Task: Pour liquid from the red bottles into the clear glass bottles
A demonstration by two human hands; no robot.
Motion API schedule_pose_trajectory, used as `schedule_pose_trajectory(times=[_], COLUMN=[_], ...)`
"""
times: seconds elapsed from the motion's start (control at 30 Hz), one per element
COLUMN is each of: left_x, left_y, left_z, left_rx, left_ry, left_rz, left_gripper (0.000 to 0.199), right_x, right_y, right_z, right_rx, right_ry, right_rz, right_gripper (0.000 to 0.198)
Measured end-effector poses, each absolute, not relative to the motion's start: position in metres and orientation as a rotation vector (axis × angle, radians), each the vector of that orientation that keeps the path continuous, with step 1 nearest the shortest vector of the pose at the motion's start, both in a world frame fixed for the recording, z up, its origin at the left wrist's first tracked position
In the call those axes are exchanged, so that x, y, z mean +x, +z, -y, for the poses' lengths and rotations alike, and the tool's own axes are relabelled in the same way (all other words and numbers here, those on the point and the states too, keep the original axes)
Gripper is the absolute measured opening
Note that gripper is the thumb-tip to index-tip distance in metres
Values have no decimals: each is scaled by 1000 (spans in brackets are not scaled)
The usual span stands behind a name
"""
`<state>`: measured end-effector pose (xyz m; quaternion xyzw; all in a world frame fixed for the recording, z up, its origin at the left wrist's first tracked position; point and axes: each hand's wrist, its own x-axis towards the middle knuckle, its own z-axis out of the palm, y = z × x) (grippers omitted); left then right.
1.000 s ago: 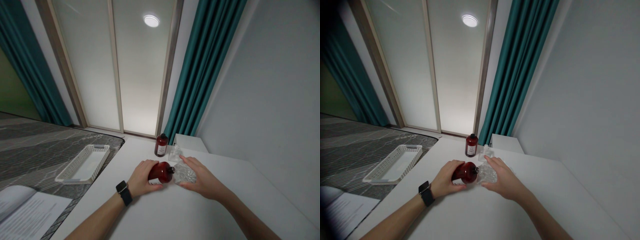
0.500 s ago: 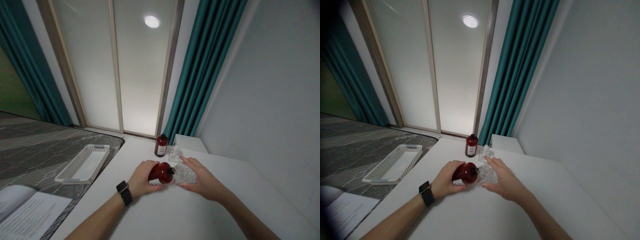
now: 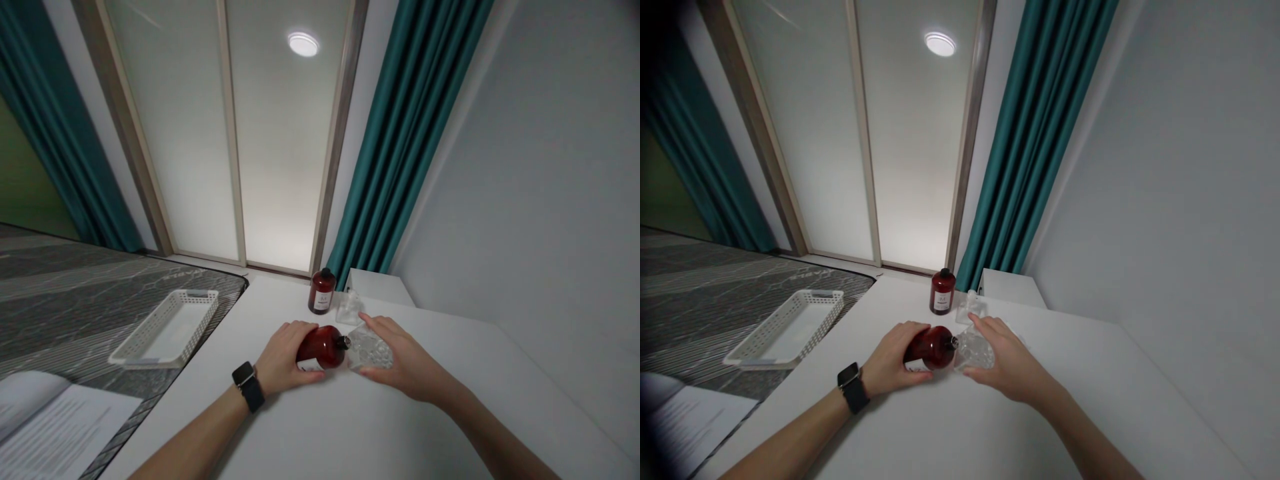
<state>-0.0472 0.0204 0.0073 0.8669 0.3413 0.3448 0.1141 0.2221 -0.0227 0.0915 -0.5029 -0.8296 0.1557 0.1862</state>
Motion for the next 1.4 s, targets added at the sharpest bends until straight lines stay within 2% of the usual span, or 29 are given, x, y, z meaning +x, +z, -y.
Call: schedule_pose_trajectory(times=[1.4], left_x=[-46], left_y=[9], left_z=[-19], left_rx=[2526], left_ry=[997], left_rz=[-1028], left_gripper=[75], right_x=[222], right_y=[99], right_z=[23], right_rx=[-1387], right_ry=[443], right_rz=[2372], right_gripper=[84])
